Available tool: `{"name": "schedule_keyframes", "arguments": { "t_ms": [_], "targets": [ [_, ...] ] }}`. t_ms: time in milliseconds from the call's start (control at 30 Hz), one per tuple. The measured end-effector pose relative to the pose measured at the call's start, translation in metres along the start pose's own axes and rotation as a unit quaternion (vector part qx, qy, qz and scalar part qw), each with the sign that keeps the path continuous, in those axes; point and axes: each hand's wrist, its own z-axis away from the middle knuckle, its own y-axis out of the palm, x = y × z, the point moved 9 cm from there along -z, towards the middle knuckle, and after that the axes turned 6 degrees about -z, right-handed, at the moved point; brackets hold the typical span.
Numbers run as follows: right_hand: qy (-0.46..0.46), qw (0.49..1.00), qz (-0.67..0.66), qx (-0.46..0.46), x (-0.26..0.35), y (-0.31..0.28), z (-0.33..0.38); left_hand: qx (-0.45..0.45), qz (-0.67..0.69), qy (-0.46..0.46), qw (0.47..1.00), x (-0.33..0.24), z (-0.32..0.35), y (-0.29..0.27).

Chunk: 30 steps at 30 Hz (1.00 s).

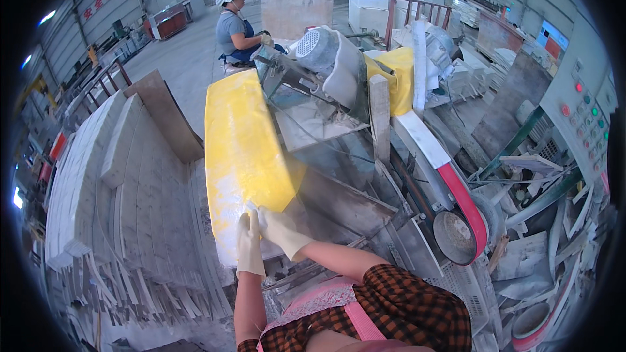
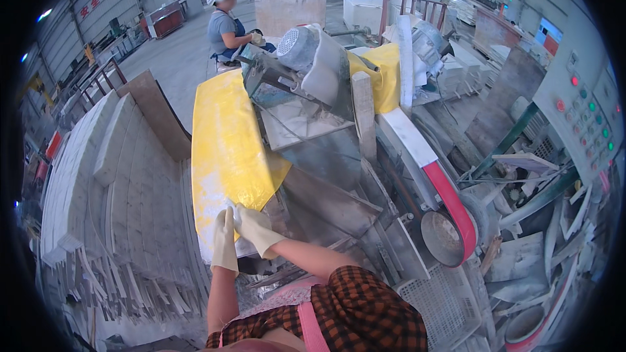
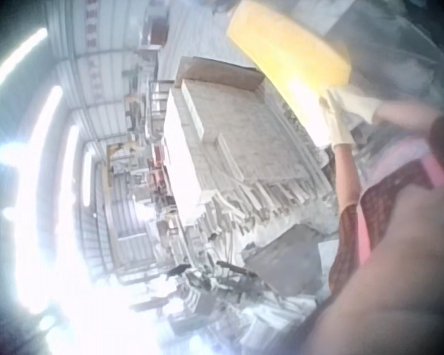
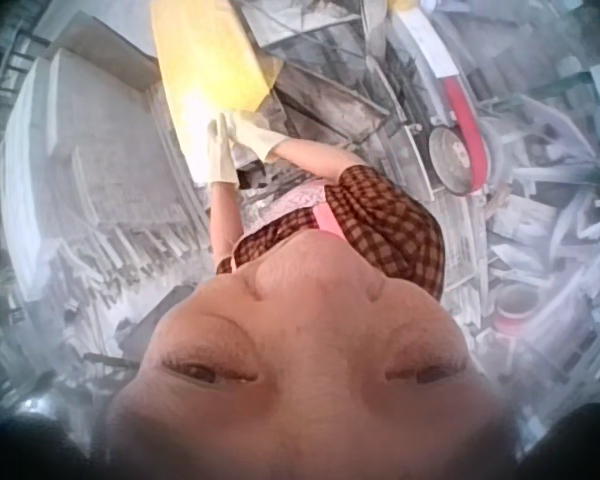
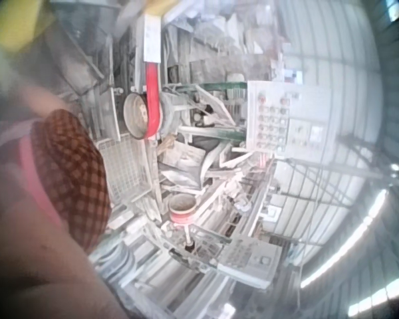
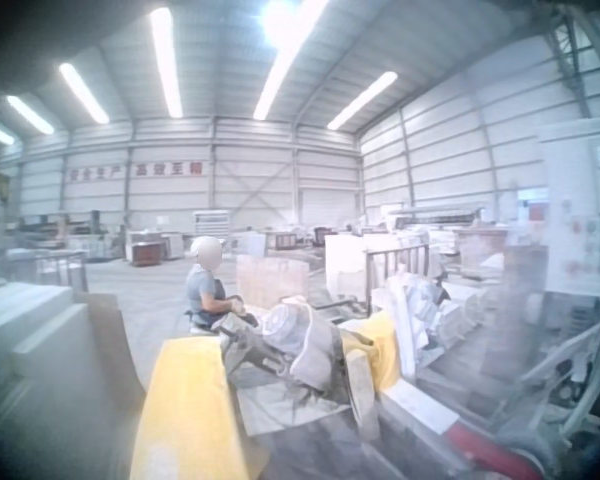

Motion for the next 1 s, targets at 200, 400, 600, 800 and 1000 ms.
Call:
{"name": "schedule_keyframes", "arguments": {
  "t_ms": [200,400,600,800,1000],
  "targets": [
    [-0.195,0.978,-0.009,0.076,-0.001,0.019,0.026,-0.037,0.078,-0.030,0.996,0.026,-0.009,0.010],
    [-0.218,0.975,-0.042,0.006,-0.090,-0.081,0.036,-0.132,0.025,-0.020,0.991,0.038,-0.013,0.021],
    [-0.146,0.953,-0.082,-0.251,-0.248,-0.287,0.103,-0.161,-0.316,0.006,0.935,0.011,-0.021,0.034],
    [-0.003,0.911,0.038,-0.411,-0.355,-0.423,0.193,-0.202,-0.253,-0.026,0.946,0.012,-0.028,0.033],
    [-0.090,0.905,0.338,-0.242,-0.348,-0.423,0.207,-0.143,-0.205,-0.071,0.966,0.019,-0.023,0.033]
  ]
}}
